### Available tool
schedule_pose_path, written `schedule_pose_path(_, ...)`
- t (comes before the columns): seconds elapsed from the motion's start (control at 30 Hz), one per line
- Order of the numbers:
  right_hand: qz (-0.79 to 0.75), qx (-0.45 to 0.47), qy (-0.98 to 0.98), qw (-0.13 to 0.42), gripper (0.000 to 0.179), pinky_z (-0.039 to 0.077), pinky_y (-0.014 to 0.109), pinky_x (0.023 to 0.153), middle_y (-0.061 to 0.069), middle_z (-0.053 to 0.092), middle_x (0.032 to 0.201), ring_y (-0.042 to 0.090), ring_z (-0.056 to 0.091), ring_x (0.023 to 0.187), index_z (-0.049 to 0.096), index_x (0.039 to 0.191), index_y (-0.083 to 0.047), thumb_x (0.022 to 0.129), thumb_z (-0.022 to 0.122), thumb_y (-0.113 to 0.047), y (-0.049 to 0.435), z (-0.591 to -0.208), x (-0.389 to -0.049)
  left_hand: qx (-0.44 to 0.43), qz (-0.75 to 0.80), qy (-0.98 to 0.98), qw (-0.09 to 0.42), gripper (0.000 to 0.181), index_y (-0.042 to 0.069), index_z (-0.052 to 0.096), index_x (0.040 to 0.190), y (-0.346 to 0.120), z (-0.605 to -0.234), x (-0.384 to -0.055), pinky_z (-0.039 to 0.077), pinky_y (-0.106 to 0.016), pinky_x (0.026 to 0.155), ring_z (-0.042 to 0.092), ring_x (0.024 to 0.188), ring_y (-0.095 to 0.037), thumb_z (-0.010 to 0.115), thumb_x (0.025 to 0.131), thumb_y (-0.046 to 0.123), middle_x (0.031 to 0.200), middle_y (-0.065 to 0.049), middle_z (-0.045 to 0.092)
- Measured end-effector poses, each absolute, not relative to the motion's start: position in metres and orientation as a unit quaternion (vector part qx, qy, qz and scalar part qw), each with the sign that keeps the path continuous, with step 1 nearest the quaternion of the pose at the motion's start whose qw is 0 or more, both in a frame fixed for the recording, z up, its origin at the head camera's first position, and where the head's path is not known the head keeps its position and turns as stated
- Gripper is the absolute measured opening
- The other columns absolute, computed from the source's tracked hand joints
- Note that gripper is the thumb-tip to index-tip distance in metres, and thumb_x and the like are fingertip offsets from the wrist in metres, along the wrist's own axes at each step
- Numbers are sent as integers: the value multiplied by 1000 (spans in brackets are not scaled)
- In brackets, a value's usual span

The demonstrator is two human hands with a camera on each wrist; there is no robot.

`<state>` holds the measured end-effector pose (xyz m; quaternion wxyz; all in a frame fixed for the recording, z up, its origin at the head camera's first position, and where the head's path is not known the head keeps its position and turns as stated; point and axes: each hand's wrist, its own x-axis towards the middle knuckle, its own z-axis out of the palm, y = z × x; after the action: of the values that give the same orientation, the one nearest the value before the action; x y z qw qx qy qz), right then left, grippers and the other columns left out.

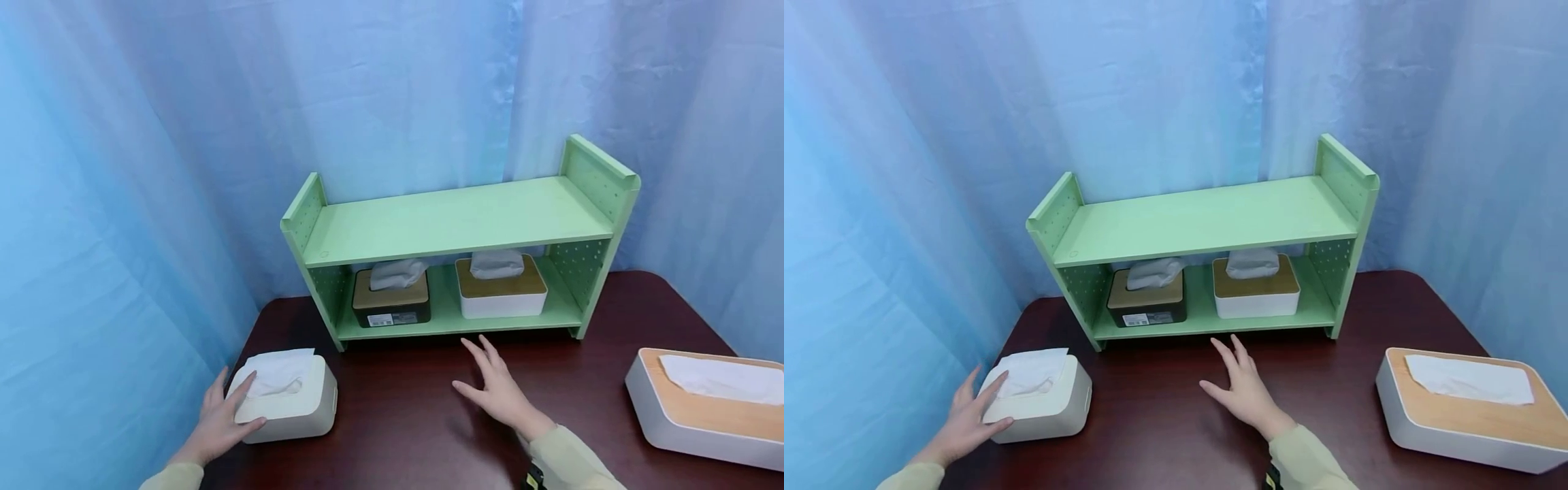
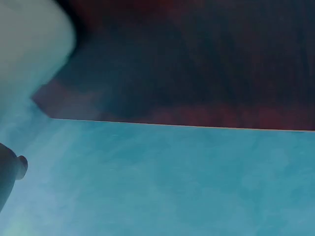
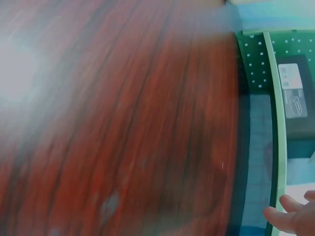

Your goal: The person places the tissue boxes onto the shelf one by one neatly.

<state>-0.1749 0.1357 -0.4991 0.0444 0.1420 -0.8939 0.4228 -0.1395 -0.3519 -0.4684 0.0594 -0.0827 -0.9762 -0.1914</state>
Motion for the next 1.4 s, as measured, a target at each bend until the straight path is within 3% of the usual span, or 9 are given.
schedule_pose_path(0.17,449,150,-881,-9,82,32,63,100,22,8,156,48,19,139,25,151,-19,85,69,-40,118,-495,-178,-39,-200,-979,0,88,3,37,143,-358,-472,-144,21,-75,94,13,129,-60,72,75,47,143,-40,10)
schedule_pose_path(0.43,477,168,-862,-39,92,39,58,98,18,9,157,44,30,136,24,151,-25,78,76,-42,90,-486,-181,5,-216,-973,-81,96,4,20,150,-356,-474,-149,31,-62,102,28,133,-52,68,80,48,146,-35,26)
schedule_pose_path(0.7,482,218,-846,-67,104,47,51,90,23,2,156,46,34,133,18,152,-24,71,83,-35,71,-471,-179,18,-226,-970,-86,97,6,17,151,-344,-477,-153,29,-63,103,26,134,-51,67,80,50,147,-36,24)
schedule_pose_path(0.87,480,256,-833,-99,109,48,47,90,25,-6,156,45,35,133,12,153,-30,70,84,-37,60,-474,-177,27,-236,-968,-81,99,5,16,151,-334,-477,-150,32,-62,102,31,131,-50,69,80,48,145,-37,25)
schedule_pose_path(1.4,455,270,-840,-116,114,46,50,91,32,-6,153,50,32,133,11,153,-27,68,86,-31,50,-487,-173,-1,-258,-965,-43,99,7,21,151,-286,-482,-145,38,-57,97,40,126,-47,72,78,50,142,-35,32)
